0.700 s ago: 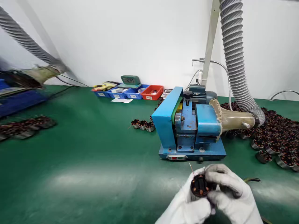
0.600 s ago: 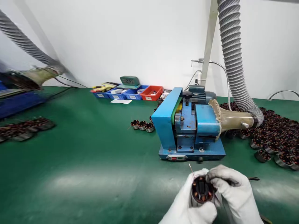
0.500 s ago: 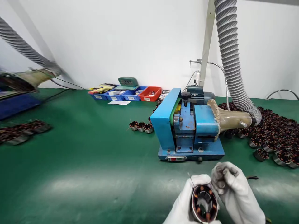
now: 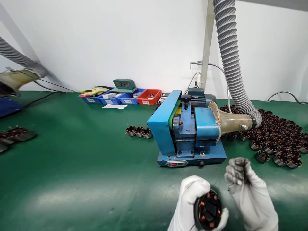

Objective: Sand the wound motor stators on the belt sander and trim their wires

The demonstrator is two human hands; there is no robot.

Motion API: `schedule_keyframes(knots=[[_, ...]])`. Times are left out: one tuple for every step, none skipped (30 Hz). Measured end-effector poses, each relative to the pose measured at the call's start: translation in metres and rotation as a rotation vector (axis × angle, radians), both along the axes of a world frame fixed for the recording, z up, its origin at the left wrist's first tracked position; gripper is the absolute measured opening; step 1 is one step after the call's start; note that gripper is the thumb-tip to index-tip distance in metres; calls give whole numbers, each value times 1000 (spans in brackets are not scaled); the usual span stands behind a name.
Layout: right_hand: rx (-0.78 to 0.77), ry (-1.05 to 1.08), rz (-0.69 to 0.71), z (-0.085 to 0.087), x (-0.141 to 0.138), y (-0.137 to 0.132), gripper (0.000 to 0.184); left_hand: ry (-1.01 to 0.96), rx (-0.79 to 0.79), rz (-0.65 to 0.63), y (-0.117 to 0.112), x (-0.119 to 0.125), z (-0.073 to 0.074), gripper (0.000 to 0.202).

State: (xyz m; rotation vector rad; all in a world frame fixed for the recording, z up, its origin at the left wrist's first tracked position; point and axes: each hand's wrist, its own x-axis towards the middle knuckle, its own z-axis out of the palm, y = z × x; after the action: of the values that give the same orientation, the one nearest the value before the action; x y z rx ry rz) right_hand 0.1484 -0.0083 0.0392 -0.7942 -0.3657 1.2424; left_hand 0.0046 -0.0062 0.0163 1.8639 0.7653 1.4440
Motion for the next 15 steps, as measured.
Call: schedule_keyframes(knots=[[-6,-20,-28,0,2,0,22,14,-34,21,-1,0,1,68],[0,-95,-3,1,3,1,23,16,-68,43,-2,1,1,66],[17,-208,62,2,2,1,25,7,-88,66,-2,3,1,64],[42,-333,140,3,0,1,27,-7,-86,87,-2,5,0,63],[72,-445,205,4,-2,1,29,-18,-60,98,-2,7,0,62],[105,-534,248,5,-5,1,27,-26,-31,111,-1,9,-1,62],[129,-587,260,6,-7,1,22,-30,-19,125,0,11,0,62],[136,-598,247,7,-8,1,17,-34,-29,137,0,12,0,61],[123,-579,220,8,-9,1,14,-41,-60,142,0,13,1,61],[111,-548,199,8,-9,0,16,-54,-107,136,-1,13,3,60],[95,-520,176,7,-7,0,19,-72,-158,121,-2,14,4,60],[87,-509,171,6,-6,0,21,-93,-205,103,-4,14,5,60],[90,-524,190,4,-4,0,21,-114,-237,89,-5,14,5,61],[107,-562,234,2,-2,1,18,-129,-251,85,-6,15,6,62],[132,-603,277,0,-1,2,14,-137,-251,87,-7,16,6,63]])
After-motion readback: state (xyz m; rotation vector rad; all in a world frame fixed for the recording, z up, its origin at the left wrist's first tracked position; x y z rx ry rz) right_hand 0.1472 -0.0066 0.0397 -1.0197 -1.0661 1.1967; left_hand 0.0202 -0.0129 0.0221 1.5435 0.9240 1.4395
